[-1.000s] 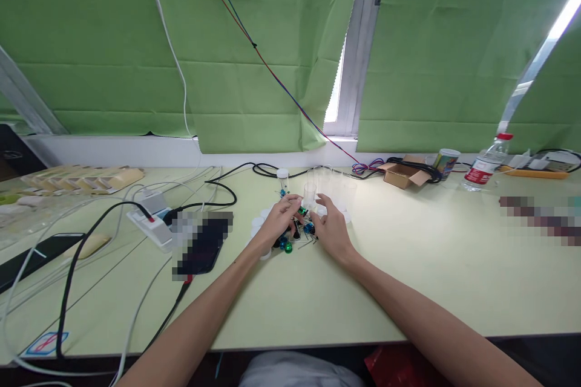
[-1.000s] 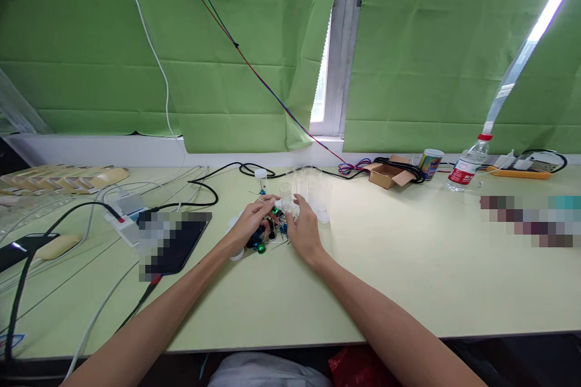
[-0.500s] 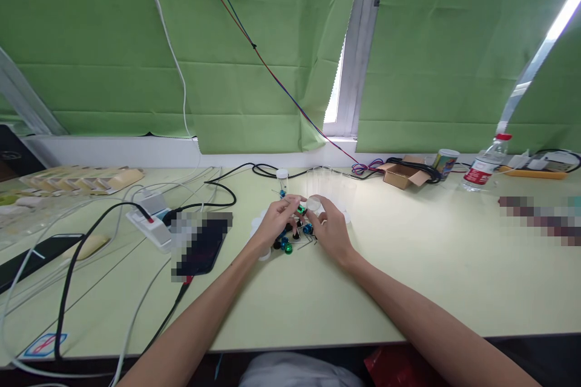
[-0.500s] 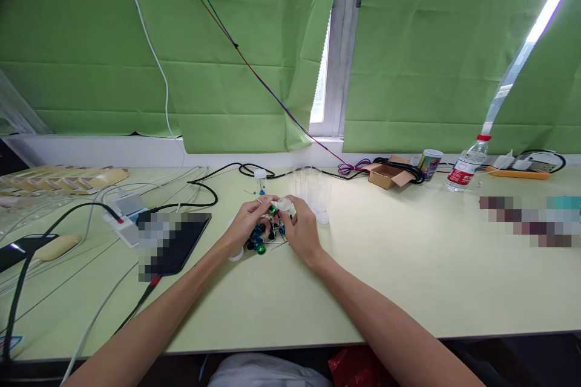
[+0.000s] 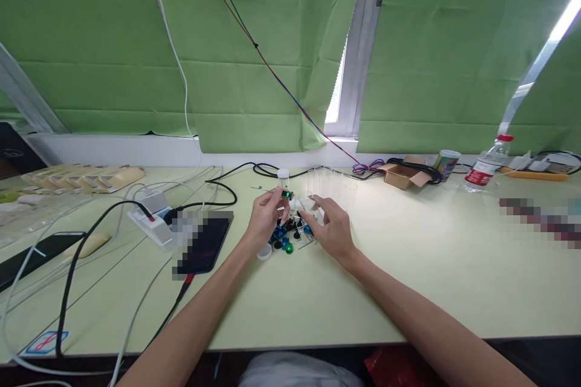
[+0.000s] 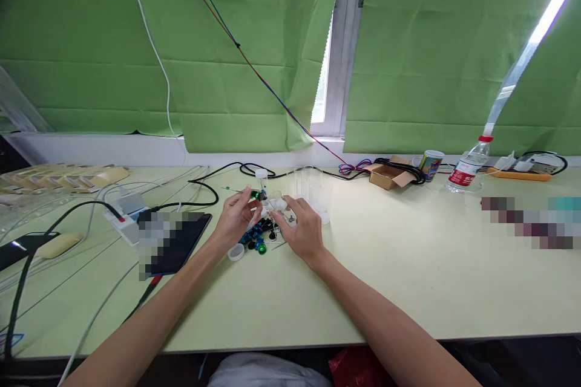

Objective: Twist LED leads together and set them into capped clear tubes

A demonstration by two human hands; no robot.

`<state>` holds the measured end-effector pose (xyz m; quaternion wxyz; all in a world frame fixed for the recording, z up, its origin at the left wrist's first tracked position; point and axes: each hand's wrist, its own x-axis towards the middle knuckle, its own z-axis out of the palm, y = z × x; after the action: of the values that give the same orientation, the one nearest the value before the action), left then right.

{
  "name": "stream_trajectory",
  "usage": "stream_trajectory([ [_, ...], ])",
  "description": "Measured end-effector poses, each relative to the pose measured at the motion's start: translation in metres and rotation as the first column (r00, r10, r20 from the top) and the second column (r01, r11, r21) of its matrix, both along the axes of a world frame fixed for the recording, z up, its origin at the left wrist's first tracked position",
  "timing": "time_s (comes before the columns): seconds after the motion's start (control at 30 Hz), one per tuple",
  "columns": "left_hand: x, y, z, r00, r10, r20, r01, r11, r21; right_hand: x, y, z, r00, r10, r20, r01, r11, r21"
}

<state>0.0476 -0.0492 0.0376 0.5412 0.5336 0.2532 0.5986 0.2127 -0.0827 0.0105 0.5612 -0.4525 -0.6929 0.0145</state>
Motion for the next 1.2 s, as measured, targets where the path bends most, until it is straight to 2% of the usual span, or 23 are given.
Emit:
stream_trajectory([
  [0.13, 0.001, -0.002, 0.001, 1.000, -0.010, -0.005, 0.010, 1.000, -0.008, 0.000, 0.002, -0.003, 0.998, -0.017, 0.060, 0.018, 1.000, -0.011],
  [0.3, 0.002, -0.003, 0.001, 0.999, 0.018, -0.027, -0.018, 1.000, 0.012, -0.001, 0.003, -0.006, 0.997, 0.032, 0.075, -0.031, 0.999, -0.018],
  [0.7, 0.001, 0.001, -0.006, 0.964, 0.106, -0.242, -0.095, 0.994, 0.057, -0.003, 0.003, -0.008, 0.994, 0.074, 0.086, -0.070, 0.996, -0.052],
  [0.8, 0.000, -0.001, -0.004, 0.972, 0.062, -0.226, -0.068, 0.997, -0.021, -0.003, 0.003, -0.008, 0.992, 0.083, 0.092, -0.077, 0.995, -0.066],
  [0.97, -0.001, -0.002, -0.001, 0.985, -0.078, -0.156, 0.049, 0.982, -0.180, -0.004, 0.004, -0.009, 0.989, 0.105, 0.100, -0.097, 0.992, -0.084],
  [1.2, -0.002, 0.001, -0.002, 0.987, -0.151, -0.050, 0.135, 0.960, -0.247, -0.004, 0.004, -0.011, 0.987, 0.139, 0.083, -0.129, 0.985, -0.111],
])
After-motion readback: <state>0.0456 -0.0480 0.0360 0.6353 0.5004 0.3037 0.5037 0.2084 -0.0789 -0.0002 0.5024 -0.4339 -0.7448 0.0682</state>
